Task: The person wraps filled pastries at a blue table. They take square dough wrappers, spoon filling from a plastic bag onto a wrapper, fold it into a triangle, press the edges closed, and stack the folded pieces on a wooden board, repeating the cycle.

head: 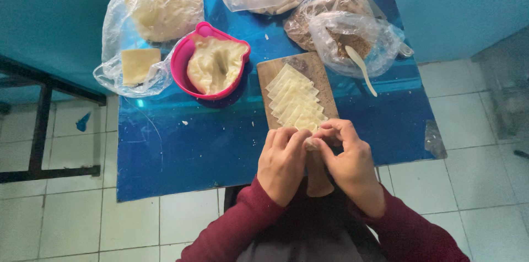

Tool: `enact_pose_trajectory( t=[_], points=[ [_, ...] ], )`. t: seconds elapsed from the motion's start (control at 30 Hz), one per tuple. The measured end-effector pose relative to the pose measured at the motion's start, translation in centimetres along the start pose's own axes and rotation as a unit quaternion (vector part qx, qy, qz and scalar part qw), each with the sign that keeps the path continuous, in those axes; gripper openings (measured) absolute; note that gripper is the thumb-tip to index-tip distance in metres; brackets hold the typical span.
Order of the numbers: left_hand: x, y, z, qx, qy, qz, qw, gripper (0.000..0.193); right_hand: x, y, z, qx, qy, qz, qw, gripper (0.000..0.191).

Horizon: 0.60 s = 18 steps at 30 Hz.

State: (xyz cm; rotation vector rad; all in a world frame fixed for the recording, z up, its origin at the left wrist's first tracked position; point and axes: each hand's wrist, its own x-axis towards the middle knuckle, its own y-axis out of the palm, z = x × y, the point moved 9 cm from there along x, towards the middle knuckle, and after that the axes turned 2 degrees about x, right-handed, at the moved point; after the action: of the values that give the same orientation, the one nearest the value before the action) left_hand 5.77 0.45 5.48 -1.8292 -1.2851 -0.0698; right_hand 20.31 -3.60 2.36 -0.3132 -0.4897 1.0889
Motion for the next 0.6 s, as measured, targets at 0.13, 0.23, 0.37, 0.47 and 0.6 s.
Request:
enact_pose_trajectory(
  t=[0.13,0.23,0.37,0.47,0.6],
  points=[
    [0.0,0.0,-0.2,0.029,0.005,0.016,0.999,0.026,0.1,0.2,0.3,-0.01,-0.027,0.005,1.0,0.04],
    [0.0,-0.1,-0.4,0.03,0.008,0.016,0.999,0.027,0.1,0.3,0.5,-0.01,-0.039,0.009,0.999,0.04],
    [-0.1,0.0,-0.4,0.045,0.011,0.025,0.999,0.028,0.3,0.0,1.4,-0.018,-0.059,0.009,0.998,0.038],
    [-0.1,0.2,-0.3,0.054,0.016,0.047,0.997,0.033,0.5,-0.6,3.3,-0.103,-0.135,0.029,0.985,0.025],
    [-0.2,0.2,0.1,0.03,0.005,0.068,0.997,0.031,0.2,-1.3,5.2,-0.203,-0.22,0.086,0.95,0.022]
  ],
)
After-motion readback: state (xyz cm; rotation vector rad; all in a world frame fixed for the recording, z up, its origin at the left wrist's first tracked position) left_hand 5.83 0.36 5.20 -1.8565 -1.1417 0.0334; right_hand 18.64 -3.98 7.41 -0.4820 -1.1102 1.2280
